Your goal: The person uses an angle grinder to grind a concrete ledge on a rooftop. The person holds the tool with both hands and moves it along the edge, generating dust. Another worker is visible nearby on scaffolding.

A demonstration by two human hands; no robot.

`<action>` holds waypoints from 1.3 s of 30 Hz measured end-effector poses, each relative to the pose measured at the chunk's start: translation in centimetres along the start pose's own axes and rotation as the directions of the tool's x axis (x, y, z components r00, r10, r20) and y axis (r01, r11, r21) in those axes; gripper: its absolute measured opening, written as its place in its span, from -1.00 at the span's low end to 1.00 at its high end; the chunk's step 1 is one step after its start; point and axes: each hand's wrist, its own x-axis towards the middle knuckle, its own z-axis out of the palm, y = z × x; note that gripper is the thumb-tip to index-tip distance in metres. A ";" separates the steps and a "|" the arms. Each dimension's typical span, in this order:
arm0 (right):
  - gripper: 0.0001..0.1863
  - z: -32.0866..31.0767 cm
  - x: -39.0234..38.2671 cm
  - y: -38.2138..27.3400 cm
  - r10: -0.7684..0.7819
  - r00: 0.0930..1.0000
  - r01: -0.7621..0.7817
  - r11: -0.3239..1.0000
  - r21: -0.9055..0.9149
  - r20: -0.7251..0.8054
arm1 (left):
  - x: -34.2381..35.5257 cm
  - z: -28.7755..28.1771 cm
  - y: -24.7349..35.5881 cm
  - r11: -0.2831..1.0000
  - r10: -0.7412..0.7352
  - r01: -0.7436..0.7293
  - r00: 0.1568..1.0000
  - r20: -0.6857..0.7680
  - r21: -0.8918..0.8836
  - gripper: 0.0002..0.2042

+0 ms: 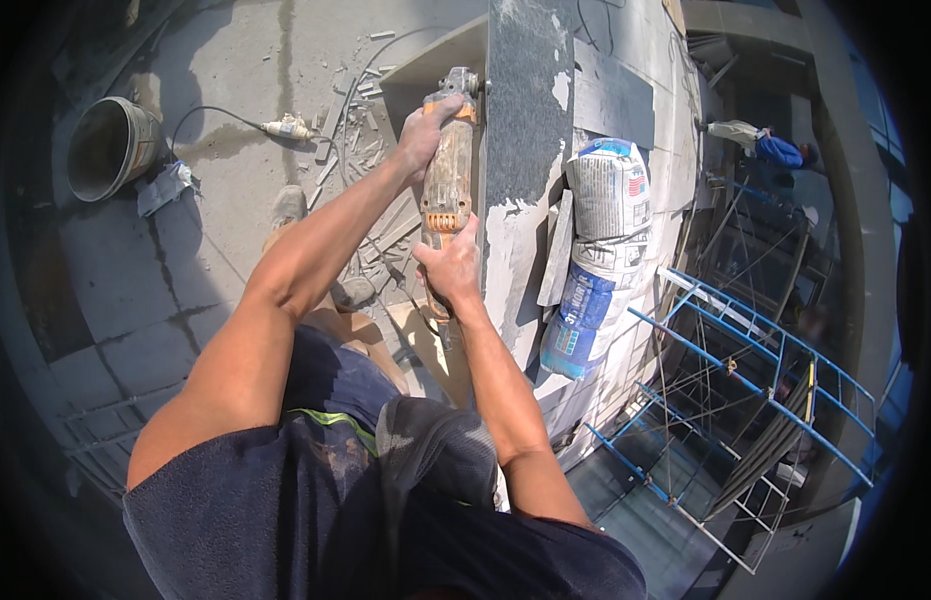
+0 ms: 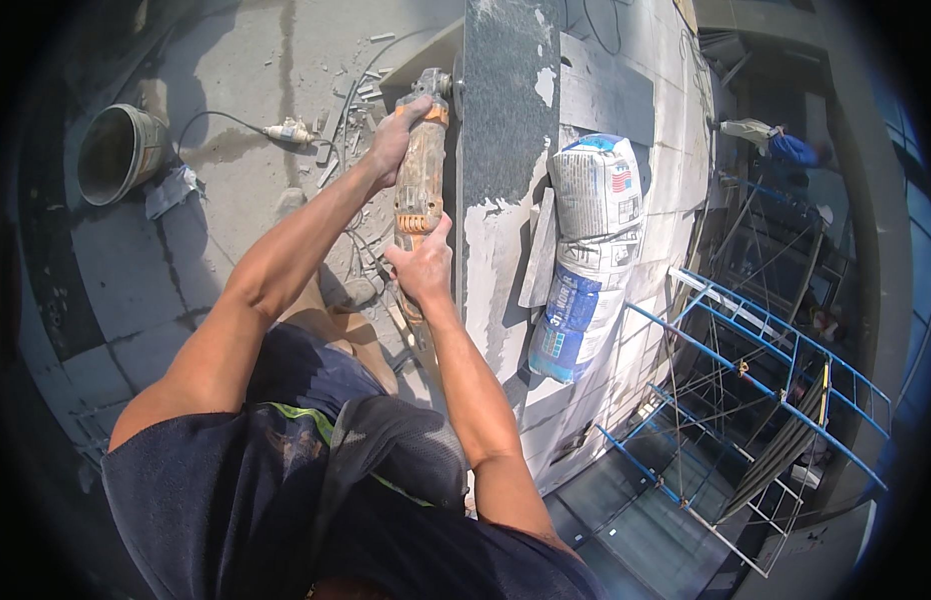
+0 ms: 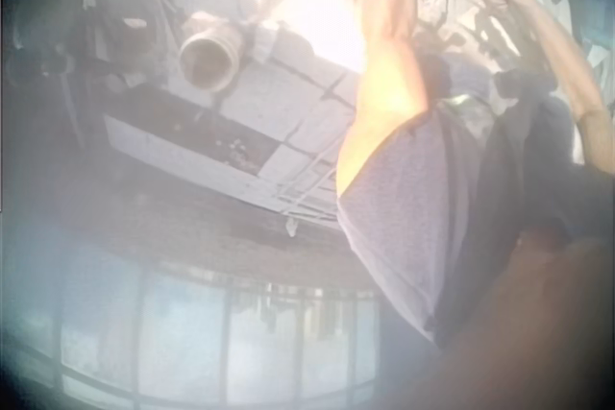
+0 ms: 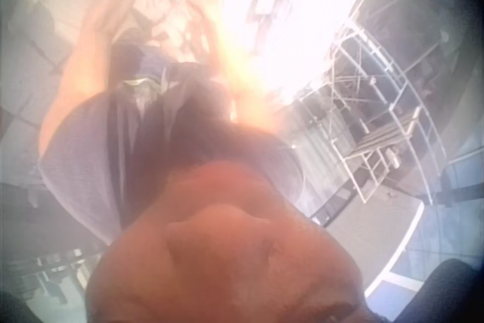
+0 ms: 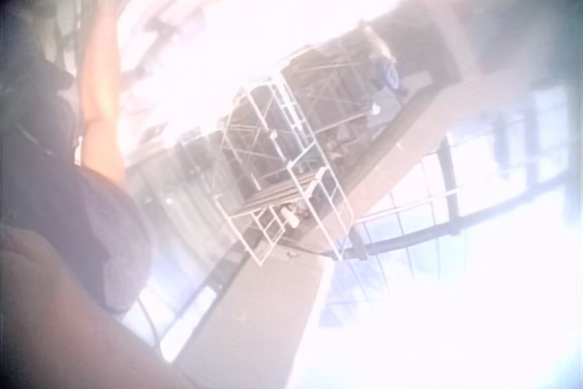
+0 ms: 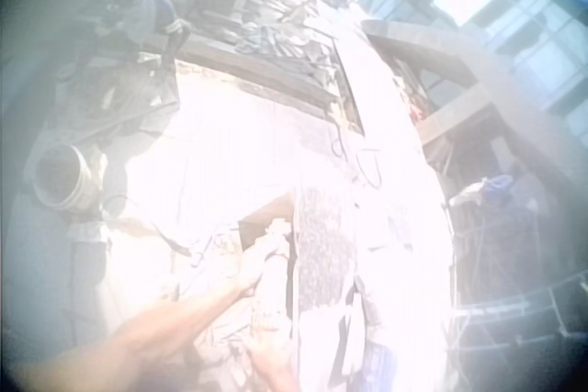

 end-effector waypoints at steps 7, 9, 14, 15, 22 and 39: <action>-0.29 -0.1 -2.6 1.3 0.007 1.000 -0.008 0.999 0.052 0.024 | -3.0 0.0 -0.8 1.000 0.005 -0.005 1.000 0.005 -0.017 -0.68; -0.27 0.0 -3.3 1.9 -0.001 1.000 0.000 0.998 0.069 0.021 | -3.6 -0.1 -1.1 1.000 0.001 -0.001 1.000 0.009 -0.019 -0.68; -0.24 0.2 -3.6 2.6 -0.029 1.000 0.030 0.998 0.062 -0.010 | -4.2 0.1 -1.6 0.999 0.040 -0.040 0.999 0.019 0.009 -0.60; -0.24 0.2 -3.4 2.7 -0.027 1.000 0.027 0.998 0.058 -0.011 | -4.1 0.1 -1.4 0.999 0.036 -0.036 0.999 0.018 -0.005 -0.64; -0.25 0.0 -0.8 1.1 -0.051 0.999 0.051 0.998 0.027 0.004 | -0.8 -0.3 -0.3 0.999 0.012 -0.011 1.000 0.021 -0.036 -0.66; -0.25 0.0 -3.6 2.6 -0.035 0.999 0.033 0.996 0.086 0.025 | -4.4 -0.1 -1.2 1.000 -0.009 0.009 1.000 0.005 0.005 -0.69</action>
